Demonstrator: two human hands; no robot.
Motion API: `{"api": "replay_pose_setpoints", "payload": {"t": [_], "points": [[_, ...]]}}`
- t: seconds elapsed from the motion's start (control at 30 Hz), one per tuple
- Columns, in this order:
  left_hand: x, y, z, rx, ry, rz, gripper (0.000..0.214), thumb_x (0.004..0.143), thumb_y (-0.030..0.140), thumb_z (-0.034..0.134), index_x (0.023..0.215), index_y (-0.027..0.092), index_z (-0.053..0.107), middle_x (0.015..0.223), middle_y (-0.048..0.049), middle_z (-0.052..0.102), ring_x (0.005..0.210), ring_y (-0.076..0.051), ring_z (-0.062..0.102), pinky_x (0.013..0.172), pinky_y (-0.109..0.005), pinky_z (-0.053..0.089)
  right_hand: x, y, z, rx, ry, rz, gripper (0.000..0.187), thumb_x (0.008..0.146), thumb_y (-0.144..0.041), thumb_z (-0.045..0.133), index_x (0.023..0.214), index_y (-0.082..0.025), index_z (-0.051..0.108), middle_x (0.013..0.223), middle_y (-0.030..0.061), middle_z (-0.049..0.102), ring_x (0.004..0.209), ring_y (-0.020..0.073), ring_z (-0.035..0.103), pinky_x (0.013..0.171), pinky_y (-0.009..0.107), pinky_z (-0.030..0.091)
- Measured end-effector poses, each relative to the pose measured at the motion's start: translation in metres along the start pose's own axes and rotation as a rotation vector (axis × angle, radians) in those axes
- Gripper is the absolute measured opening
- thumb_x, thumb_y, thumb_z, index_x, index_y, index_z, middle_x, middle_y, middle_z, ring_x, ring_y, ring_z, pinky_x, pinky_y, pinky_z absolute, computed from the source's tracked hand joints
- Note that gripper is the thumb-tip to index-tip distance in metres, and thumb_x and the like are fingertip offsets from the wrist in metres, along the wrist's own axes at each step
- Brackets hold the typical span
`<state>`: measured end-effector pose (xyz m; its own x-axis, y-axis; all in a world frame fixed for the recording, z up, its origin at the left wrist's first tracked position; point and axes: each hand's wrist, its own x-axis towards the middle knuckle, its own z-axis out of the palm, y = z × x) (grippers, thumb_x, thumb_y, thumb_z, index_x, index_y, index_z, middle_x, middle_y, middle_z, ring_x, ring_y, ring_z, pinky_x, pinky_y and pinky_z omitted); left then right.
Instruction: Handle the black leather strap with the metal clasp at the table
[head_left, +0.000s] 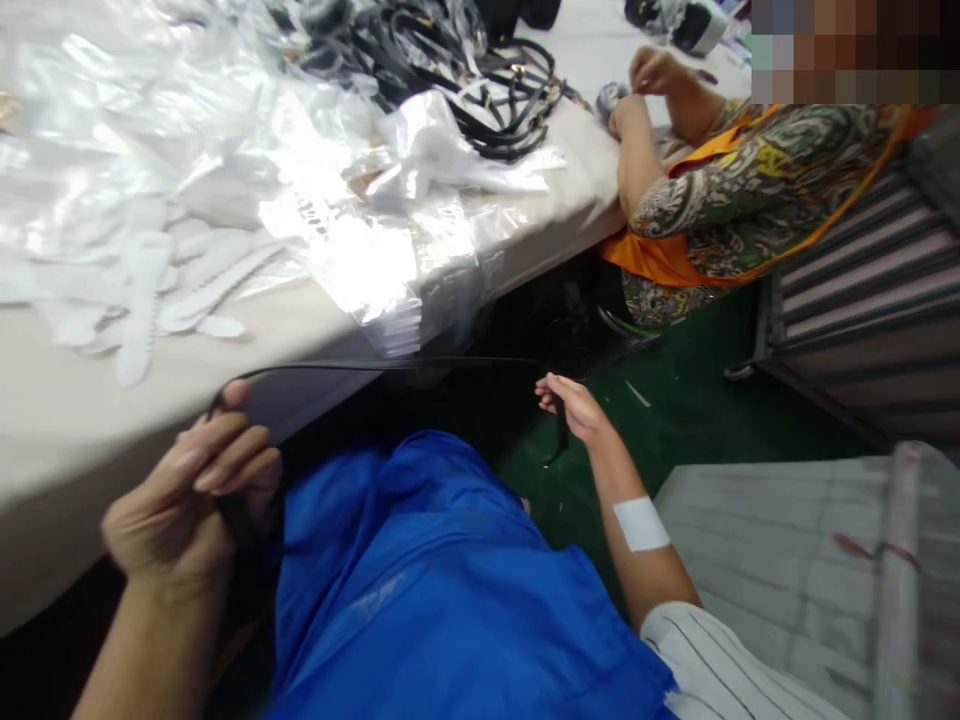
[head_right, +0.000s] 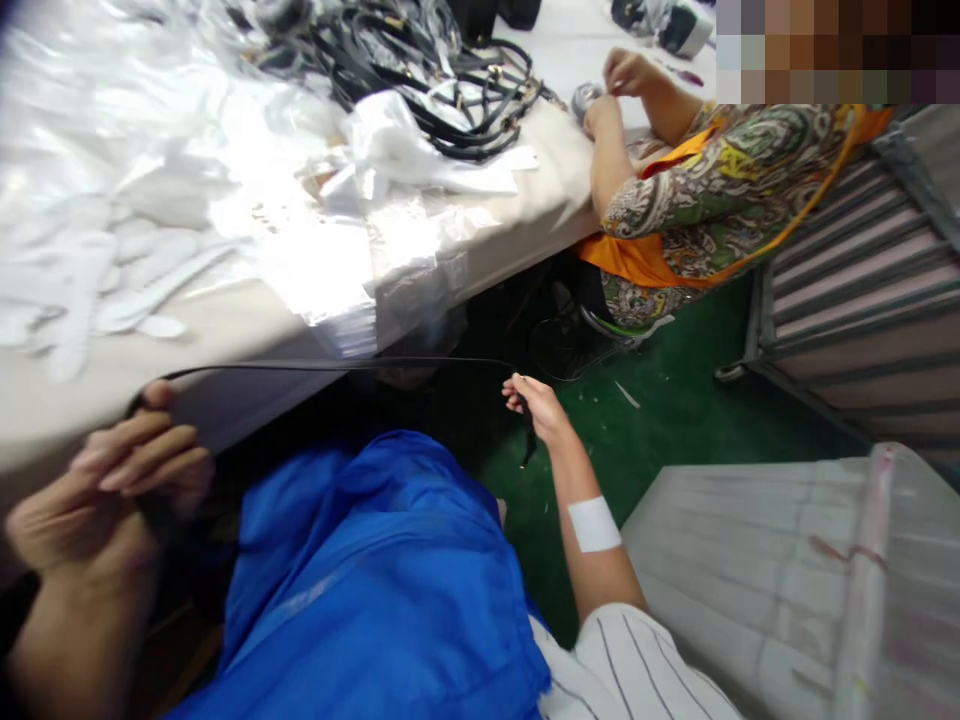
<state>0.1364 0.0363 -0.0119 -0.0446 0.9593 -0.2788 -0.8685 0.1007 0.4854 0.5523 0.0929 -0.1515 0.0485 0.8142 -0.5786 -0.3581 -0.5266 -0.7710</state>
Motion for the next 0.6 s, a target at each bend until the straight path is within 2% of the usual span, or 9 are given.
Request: {"api": "replay_pose_setpoints", "payload": {"t": [0.1, 0.13, 0.2, 0.27, 0.33, 0.4, 0.47, 0.5, 0.6], "points": [[0.009, -0.007, 0.014, -0.11, -0.1, -0.073, 0.055, 0.077, -0.007, 0.051, 0.13, 0.005, 0.046, 0.073, 0.0019, 0.056, 0.058, -0.008, 0.051, 0.05, -0.017, 0.045, -0.014, -0.002, -0.025, -0.067, -0.028, -0.011, 0.038, 0.064, -0.039, 0.088, 0.086, -0.013, 0.072, 0.077, 0.0035, 0.059, 0.064, 0.0099, 0.05, 0.056, 0.022, 0.044], [0.013, -0.009, 0.016, -0.126, -0.08, -0.094, 0.05, 0.082, -0.006, 0.048, 0.131, 0.004, 0.045, 0.072, 0.0017, 0.055, 0.058, -0.007, 0.051, 0.05, -0.017, 0.044, -0.018, -0.001, -0.035, -0.086, -0.036, -0.005, 0.04, 0.063, -0.042, 0.088, 0.086, -0.014, 0.073, 0.073, 0.0026, 0.056, 0.06, 0.0093, 0.046, 0.052, 0.023, 0.039], [0.024, -0.009, 0.014, -0.142, -0.027, -0.134, 0.04, 0.09, -0.001, 0.045, 0.13, 0.002, 0.047, 0.069, 0.0021, 0.053, 0.057, -0.006, 0.049, 0.05, -0.015, 0.042, -0.024, 0.001, -0.056, -0.132, -0.064, 0.041, 0.041, 0.066, -0.054, 0.083, 0.084, -0.019, 0.074, 0.054, -0.0021, 0.039, 0.046, 0.0078, 0.029, 0.043, 0.026, 0.02], [0.033, -0.008, 0.008, -0.174, 0.025, -0.155, 0.031, 0.096, 0.004, 0.042, 0.127, 0.001, 0.049, 0.067, 0.0026, 0.052, 0.055, -0.005, 0.048, 0.05, -0.015, 0.041, -0.032, 0.004, -0.076, -0.141, -0.049, 0.083, 0.042, 0.07, -0.065, 0.074, 0.072, -0.024, 0.071, 0.043, -0.0043, 0.023, 0.04, 0.0076, 0.019, 0.045, 0.03, 0.009], [0.036, -0.008, 0.0, -0.198, 0.056, -0.157, 0.025, 0.101, 0.009, 0.038, 0.118, 0.002, 0.054, 0.064, 0.0032, 0.052, 0.052, -0.004, 0.046, 0.049, -0.015, 0.04, -0.042, 0.003, -0.089, -0.047, 0.018, -0.015, 0.05, 0.069, -0.074, 0.067, 0.05, -0.029, 0.058, 0.035, -0.0035, 0.011, 0.035, 0.0074, 0.015, 0.049, 0.035, 0.008], [0.032, -0.01, -0.008, -0.142, 0.044, -0.174, 0.025, 0.102, 0.014, 0.037, 0.105, 0.002, 0.059, 0.057, 0.0052, 0.047, 0.046, -0.003, 0.042, 0.047, -0.015, 0.037, -0.052, -0.006, -0.095, 0.076, 0.115, -0.191, 0.056, 0.071, -0.076, 0.061, 0.041, -0.032, 0.044, 0.034, -0.0034, 0.0, 0.034, 0.0073, 0.013, 0.052, 0.04, 0.008], [0.024, -0.012, -0.018, 0.028, -0.041, -0.21, 0.025, 0.1, 0.02, 0.046, 0.093, 0.004, 0.063, 0.048, 0.0084, 0.037, 0.039, -0.003, 0.033, 0.044, -0.015, 0.034, -0.058, -0.02, -0.099, 0.135, 0.209, -0.313, 0.049, 0.075, -0.071, 0.056, 0.045, -0.035, 0.043, 0.041, -0.0045, -0.001, 0.037, 0.008, 0.011, 0.055, 0.043, 0.008], [0.019, -0.012, -0.023, 0.139, -0.113, -0.228, 0.024, 0.098, 0.024, 0.052, 0.091, 0.005, 0.065, 0.044, 0.0097, 0.032, 0.036, -0.002, 0.028, 0.042, -0.015, 0.032, -0.058, -0.026, -0.102, 0.124, 0.241, -0.323, 0.043, 0.076, -0.067, 0.055, 0.048, -0.036, 0.045, 0.045, -0.0048, 0.002, 0.039, 0.009, 0.012, 0.055, 0.043, 0.008], [0.004, -0.002, -0.034, 0.449, -0.374, -0.317, 0.028, 0.09, 0.038, 0.064, 0.092, 0.01, 0.068, 0.04, 0.0083, 0.035, 0.033, -0.003, 0.026, 0.038, -0.015, 0.026, -0.051, -0.032, -0.125, 0.045, 0.307, -0.242, 0.034, 0.073, -0.058, 0.059, 0.052, -0.034, 0.048, 0.054, -0.0029, 0.013, 0.044, 0.0111, 0.021, 0.051, 0.043, 0.015]]}}
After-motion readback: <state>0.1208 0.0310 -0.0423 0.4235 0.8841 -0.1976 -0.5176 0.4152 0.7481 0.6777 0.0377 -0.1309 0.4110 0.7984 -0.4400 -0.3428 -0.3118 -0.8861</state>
